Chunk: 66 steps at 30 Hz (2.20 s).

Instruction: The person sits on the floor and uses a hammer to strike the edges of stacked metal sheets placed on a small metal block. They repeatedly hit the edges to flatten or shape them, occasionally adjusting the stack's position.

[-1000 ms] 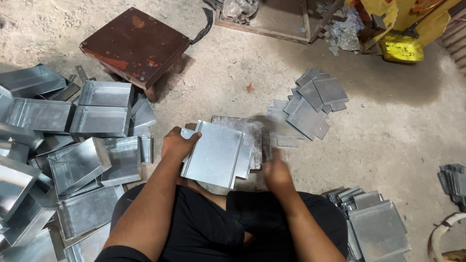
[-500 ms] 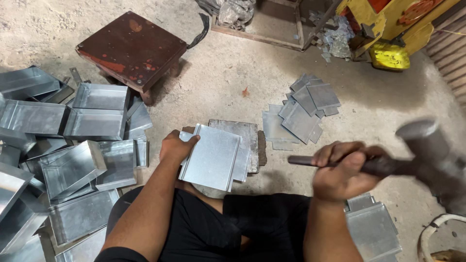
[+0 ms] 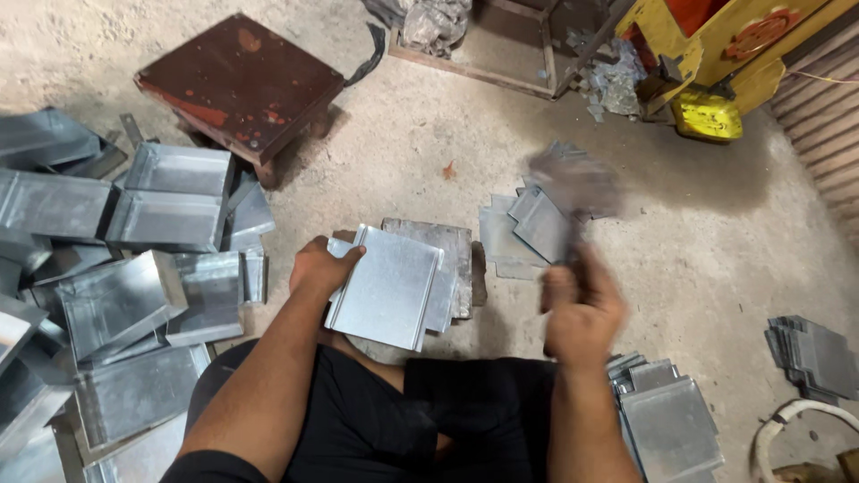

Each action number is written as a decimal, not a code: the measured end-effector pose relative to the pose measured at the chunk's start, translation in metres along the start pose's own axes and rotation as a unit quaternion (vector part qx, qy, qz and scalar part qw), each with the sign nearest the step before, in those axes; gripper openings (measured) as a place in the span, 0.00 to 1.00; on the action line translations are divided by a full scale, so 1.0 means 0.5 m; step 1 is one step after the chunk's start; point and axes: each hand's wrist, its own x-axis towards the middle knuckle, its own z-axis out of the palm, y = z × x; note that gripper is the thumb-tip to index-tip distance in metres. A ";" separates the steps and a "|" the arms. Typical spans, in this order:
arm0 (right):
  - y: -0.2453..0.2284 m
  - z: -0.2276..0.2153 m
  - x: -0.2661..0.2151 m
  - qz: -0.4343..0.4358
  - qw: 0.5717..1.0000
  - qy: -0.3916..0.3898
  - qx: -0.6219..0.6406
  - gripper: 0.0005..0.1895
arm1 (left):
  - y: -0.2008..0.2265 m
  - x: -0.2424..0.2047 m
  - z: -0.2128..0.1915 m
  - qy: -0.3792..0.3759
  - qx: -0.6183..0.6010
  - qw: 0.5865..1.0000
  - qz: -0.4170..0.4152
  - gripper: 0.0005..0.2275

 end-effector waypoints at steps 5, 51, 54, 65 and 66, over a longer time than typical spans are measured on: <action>-0.012 0.005 0.000 -0.219 0.938 0.112 0.245 0.22 | 0.014 -0.010 -0.014 -0.004 0.004 1.000 -0.002 0.35; 0.198 0.138 -0.102 0.221 0.941 -0.165 -0.195 0.22 | 0.003 -0.004 -0.009 0.013 0.027 0.999 -0.021 0.39; 0.125 0.091 -0.047 0.087 0.990 -0.060 -0.090 0.19 | -0.008 -0.006 -0.001 0.015 0.032 0.999 -0.023 0.38; 0.168 0.097 -0.100 -0.053 0.995 0.055 -0.072 0.16 | 0.003 0.003 -0.005 0.016 0.038 0.999 -0.033 0.39; 0.199 0.115 -0.122 0.009 0.988 -0.005 -0.157 0.16 | 0.002 -0.001 -0.005 0.013 0.047 0.998 -0.037 0.39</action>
